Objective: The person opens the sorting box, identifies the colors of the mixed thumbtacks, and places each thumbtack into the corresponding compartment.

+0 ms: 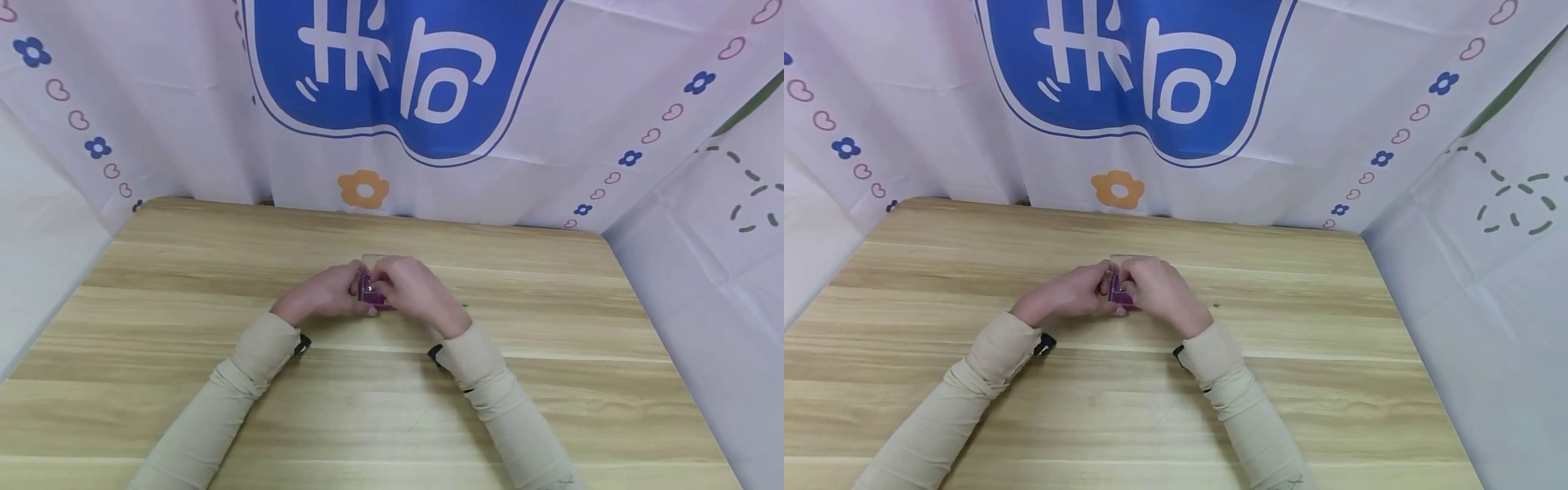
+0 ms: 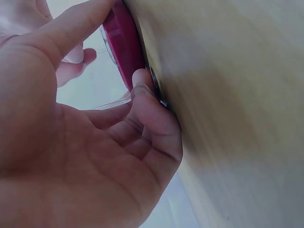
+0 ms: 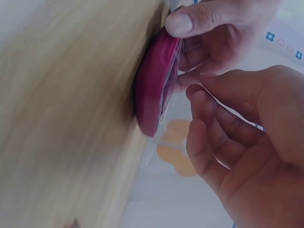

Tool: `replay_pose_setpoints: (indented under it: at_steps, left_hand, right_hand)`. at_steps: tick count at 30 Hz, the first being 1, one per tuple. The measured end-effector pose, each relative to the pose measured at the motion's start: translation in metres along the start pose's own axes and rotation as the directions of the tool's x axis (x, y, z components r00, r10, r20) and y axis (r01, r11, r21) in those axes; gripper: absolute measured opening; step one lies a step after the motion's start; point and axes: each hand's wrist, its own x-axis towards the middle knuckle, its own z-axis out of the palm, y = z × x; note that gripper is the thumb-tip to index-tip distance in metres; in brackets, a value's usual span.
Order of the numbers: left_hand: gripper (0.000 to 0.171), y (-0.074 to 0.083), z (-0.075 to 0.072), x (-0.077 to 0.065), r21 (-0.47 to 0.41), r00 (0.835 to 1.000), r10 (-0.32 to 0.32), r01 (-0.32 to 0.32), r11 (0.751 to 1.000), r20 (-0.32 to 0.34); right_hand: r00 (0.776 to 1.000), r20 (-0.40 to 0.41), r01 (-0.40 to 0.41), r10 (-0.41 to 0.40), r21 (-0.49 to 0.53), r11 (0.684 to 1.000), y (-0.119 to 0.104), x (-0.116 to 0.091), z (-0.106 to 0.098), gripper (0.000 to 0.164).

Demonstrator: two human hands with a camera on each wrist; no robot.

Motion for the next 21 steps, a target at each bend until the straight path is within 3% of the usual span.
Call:
replay_pose_setpoints:
  at_steps: [11,21]
  left_hand:
    - [0.073,0.003,0.0,0.001,-0.024,1.0,-0.007,0.007,1.0,0.004]
    - [0.074,0.002,0.001,0.001,-0.021,1.0,-0.017,0.018,1.0,0.015]
  right_hand:
    - [0.998,-0.007,-0.069,0.069,0.009,0.998,0.02,-0.015,-0.014,0.009]
    - [0.994,-0.028,-0.109,0.11,0.02,0.994,0.026,-0.024,-0.032,0.009]
